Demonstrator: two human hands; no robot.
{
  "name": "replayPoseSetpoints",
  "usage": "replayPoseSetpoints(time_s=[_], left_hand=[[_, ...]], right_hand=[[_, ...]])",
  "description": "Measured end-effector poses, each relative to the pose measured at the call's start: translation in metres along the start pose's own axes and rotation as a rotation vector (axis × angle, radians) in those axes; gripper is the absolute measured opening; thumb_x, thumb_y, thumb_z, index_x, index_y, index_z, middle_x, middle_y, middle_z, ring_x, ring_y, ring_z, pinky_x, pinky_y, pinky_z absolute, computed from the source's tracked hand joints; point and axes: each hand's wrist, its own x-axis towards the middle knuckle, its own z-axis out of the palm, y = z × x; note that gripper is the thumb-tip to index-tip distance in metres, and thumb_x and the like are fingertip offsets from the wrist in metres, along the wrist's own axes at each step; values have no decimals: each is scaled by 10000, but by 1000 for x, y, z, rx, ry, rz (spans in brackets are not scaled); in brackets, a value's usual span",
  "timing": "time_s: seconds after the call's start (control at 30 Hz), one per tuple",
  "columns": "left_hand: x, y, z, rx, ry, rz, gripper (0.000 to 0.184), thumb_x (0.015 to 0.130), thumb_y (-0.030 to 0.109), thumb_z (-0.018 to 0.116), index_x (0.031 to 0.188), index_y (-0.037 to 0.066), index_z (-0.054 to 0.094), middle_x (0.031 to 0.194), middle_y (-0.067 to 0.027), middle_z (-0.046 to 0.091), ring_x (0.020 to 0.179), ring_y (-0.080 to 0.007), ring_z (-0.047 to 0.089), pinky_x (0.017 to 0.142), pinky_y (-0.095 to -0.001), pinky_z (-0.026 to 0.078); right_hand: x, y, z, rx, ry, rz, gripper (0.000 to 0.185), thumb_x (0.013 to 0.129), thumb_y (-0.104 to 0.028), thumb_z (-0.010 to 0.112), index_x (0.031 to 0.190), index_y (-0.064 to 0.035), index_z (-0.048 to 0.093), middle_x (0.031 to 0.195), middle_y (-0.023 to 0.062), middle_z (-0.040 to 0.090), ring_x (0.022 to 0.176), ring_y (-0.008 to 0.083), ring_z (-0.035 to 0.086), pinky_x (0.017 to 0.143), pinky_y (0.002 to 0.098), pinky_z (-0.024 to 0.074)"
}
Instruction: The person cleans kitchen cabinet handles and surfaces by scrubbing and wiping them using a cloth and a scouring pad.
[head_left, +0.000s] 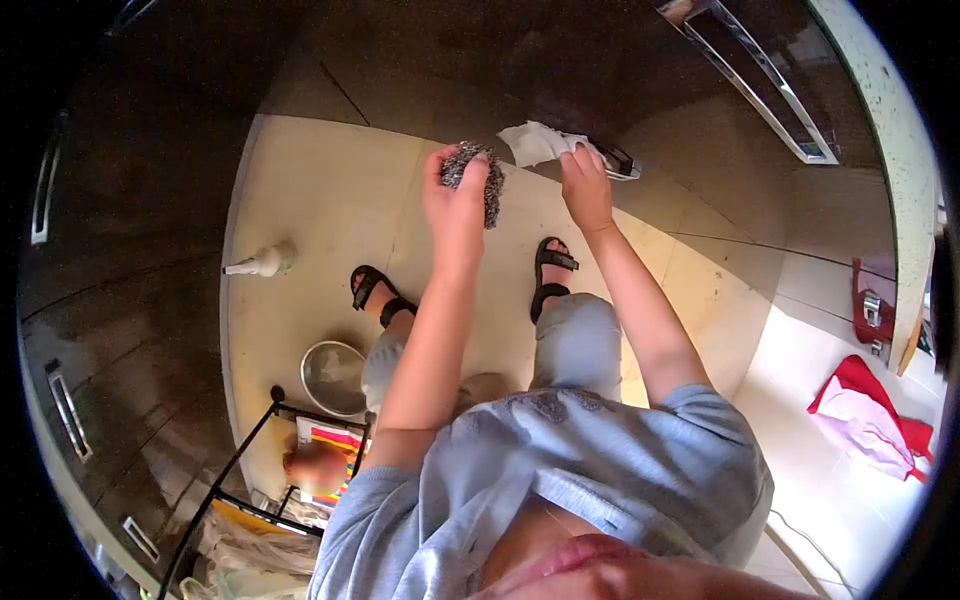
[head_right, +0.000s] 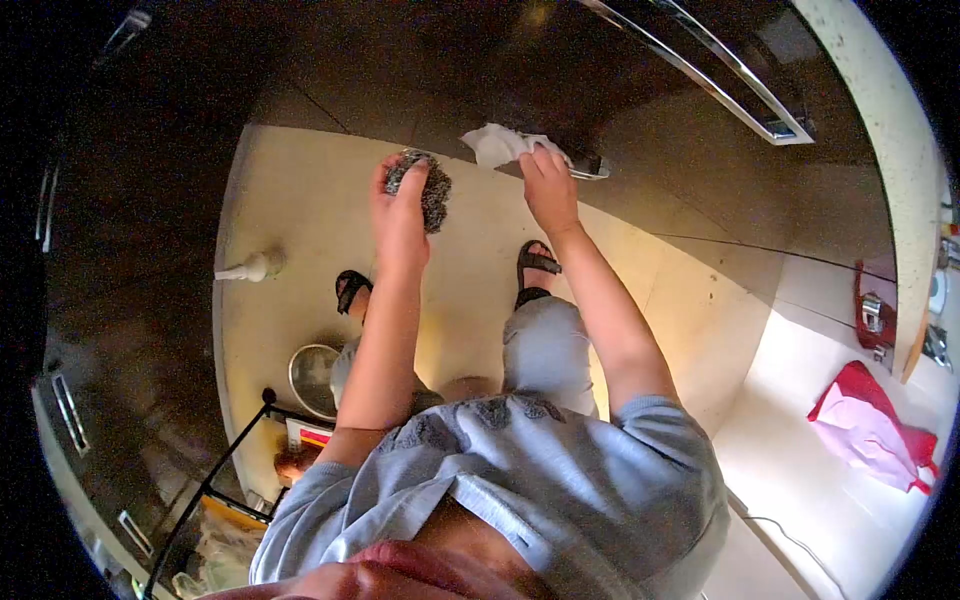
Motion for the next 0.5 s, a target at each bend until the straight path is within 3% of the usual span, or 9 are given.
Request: replayPoseSetpoints(time_s=[0.2, 0.3, 0.4, 0.5], left_hand=[[-10, 22, -23, -69, 5, -42, 268, 785, 111, 627, 1002, 36, 489, 868, -37, 560, 727, -93, 523, 637, -230, 435], [-15, 34, -34, -126, 24, -53, 275, 787, 111, 625, 1011, 35, 484, 877, -45, 560, 731, -101, 530, 640, -237, 443], [-15, 47, -51, -201, 56, -35, 282, 791, 110, 615, 1023, 33, 476, 885, -56, 557, 735, -124, 550, 632, -258, 463], [-23, 62, -60, -267, 74, -66, 278, 793, 118, 611, 1020, 30, 477, 872, -56, 558, 730, -137, 561, 617, -268, 471]], right_hand=[[38, -18, 11, 84, -195, -243, 270, 706, -37, 541, 968, -99, 562, 994, 63, 561, 919, 258, 534, 748, 362, 480], [28, -9, 2, 67, -201, -239, 233, 696, -44, 549, 923, -89, 578, 972, 61, 559, 887, 257, 540, 716, 351, 484], [4, -1, -11, 4, -48, -74, 186, 688, -43, 549, 866, -84, 588, 952, 59, 553, 871, 261, 536, 696, 344, 482], [-12, 4, -19, 24, -79, -192, 170, 687, -42, 549, 847, -81, 589, 933, 58, 553, 858, 263, 533, 689, 357, 477]])
